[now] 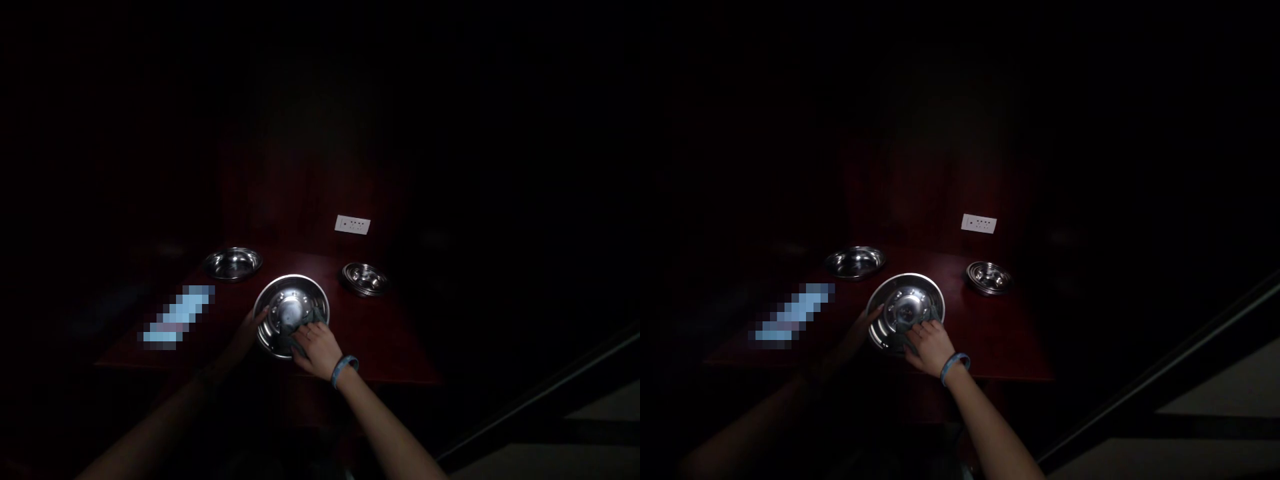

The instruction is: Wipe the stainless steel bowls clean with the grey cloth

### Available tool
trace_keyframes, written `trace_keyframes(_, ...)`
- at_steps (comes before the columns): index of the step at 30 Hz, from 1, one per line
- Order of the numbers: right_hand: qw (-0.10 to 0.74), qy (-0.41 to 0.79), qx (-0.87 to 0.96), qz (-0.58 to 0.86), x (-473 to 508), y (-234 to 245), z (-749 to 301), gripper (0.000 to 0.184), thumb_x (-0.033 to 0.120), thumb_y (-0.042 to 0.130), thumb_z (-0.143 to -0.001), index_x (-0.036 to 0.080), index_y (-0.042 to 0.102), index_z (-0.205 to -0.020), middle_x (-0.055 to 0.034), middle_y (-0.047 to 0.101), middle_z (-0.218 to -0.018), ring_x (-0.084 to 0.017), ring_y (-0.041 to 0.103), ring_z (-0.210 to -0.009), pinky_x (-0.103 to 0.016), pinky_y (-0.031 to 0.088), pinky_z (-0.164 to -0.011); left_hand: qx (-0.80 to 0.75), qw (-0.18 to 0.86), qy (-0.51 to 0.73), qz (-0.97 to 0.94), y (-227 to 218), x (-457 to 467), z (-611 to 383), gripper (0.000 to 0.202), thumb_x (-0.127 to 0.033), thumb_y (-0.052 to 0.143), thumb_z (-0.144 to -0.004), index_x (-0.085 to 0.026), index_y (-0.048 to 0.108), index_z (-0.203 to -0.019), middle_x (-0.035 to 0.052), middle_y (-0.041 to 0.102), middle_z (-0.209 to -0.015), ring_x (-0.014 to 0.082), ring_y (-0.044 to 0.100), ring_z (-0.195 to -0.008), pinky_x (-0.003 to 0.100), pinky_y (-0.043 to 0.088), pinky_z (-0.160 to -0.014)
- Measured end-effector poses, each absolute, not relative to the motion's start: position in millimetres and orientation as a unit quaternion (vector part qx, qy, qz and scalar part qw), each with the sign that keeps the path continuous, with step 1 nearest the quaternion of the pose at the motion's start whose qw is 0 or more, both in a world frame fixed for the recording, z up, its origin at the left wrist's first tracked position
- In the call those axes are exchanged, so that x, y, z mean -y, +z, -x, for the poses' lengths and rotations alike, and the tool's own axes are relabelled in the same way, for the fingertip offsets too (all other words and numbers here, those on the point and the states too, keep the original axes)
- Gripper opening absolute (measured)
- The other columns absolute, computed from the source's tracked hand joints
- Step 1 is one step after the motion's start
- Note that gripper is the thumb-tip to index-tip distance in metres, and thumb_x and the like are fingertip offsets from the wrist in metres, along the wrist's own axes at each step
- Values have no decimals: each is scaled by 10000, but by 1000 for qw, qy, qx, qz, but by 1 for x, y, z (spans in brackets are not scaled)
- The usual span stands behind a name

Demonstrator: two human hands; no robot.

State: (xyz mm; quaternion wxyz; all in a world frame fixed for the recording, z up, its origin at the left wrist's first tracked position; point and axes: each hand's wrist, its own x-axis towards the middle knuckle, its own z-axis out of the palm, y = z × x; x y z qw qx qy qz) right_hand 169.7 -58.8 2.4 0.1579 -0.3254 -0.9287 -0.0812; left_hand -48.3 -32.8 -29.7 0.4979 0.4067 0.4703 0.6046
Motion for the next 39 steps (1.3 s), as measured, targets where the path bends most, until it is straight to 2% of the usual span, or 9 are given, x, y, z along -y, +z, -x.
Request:
trace_keyframes(5,219,-58,881,415,63,4,-163,172,304,571,-990,211,701,-1053,-57,730,-995,-224,612,-958,-355,426,-900,-469,510,596,-406,-35,32,48,566,-547,700,-778,-168,697,-1198,149,771,-1189,341,723,-1128,443,562,-1005)
trace_keyframes(8,258,-61,840,474,63,6,-163,173,302,582,-985,220,709,-1069,-63,732,-1093,-244,577,-1099,-391,378,-1022,-482,511,576,-419,-35,30,49,579,-526,680,-805,-141,676,-1237,168,770,-1179,348,732,-1103,472,560,-1003)
trace_keyframes(11,278,-74,801,526,64,6,-163,194,348,585,-991,227,714,-1069,-67,717,-1181,-265,523,-1213,-454,293,-1119,-488,483,566,-456,-37,25,51,592,-541,654,-828,-139,669,-1263,170,746,-1242,340,701,-1177,461,530,-1050)
trace_keyframes(16,271,-87,794,537,66,7,-161,246,360,525,-1027,199,702,-1084,-84,709,-1218,-256,504,-1276,-441,274,-1137,-482,454,578,-477,-42,20,52,599,-504,630,-848,-133,633,-1318,164,693,-1351,326,632,-1291,452,446,-1145)
trace_keyframes(21,254,-79,810,524,75,7,-159,264,365,495,-1044,196,692,-1091,-80,719,-1204,-228,528,-1279,-431,255,-1163,-477,434,586,-490,-40,20,49,537,-494,618,-847,-142,664,-1250,157,730,-1277,332,644,-1266,470,450,-1137)
trace_keyframes(24,254,-80,795,545,81,4,-155,266,392,514,-1033,218,690,-1130,-77,686,-1287,-242,484,-1339,-456,232,-1182,-479,432,583,-495,-33,23,47,499,-439,595,-863,-126,665,-1245,162,723,-1289,319,649,-1256,455,451,-1135)
trace_keyframes(28,264,-98,756,591,86,0,-148,291,405,522,-1019,237,686,-1191,-97,552,-1488,-270,391,-1429,-476,224,-1198,-502,431,576,-480,-21,28,43,439,-355,559,-881,-91,677,-1212,176,730,-1260,313,664,-1229,427,476,-1109)
trace_keyframes(34,317,-115,677,654,88,-7,-145,544,474,567,-972,181,533,-1429,-174,309,-1655,-337,270,-1515,-511,253,-1197,-521,423,571,-473,-8,37,38,325,-270,526,-891,-111,716,-1101,151,773,-1121,316,689,-1178,411,504,-1074)
trace_keyframes(39,358,-57,630,687,83,-7,-151,858,545,637,-900,75,334,-1551,-246,360,-1601,-336,409,-1447,-442,385,-1134,-520,418,568,-481,-9,36,39,350,-275,521,-898,-88,697,-1136,176,760,-1161,320,696,-1166,421,497,-1080)
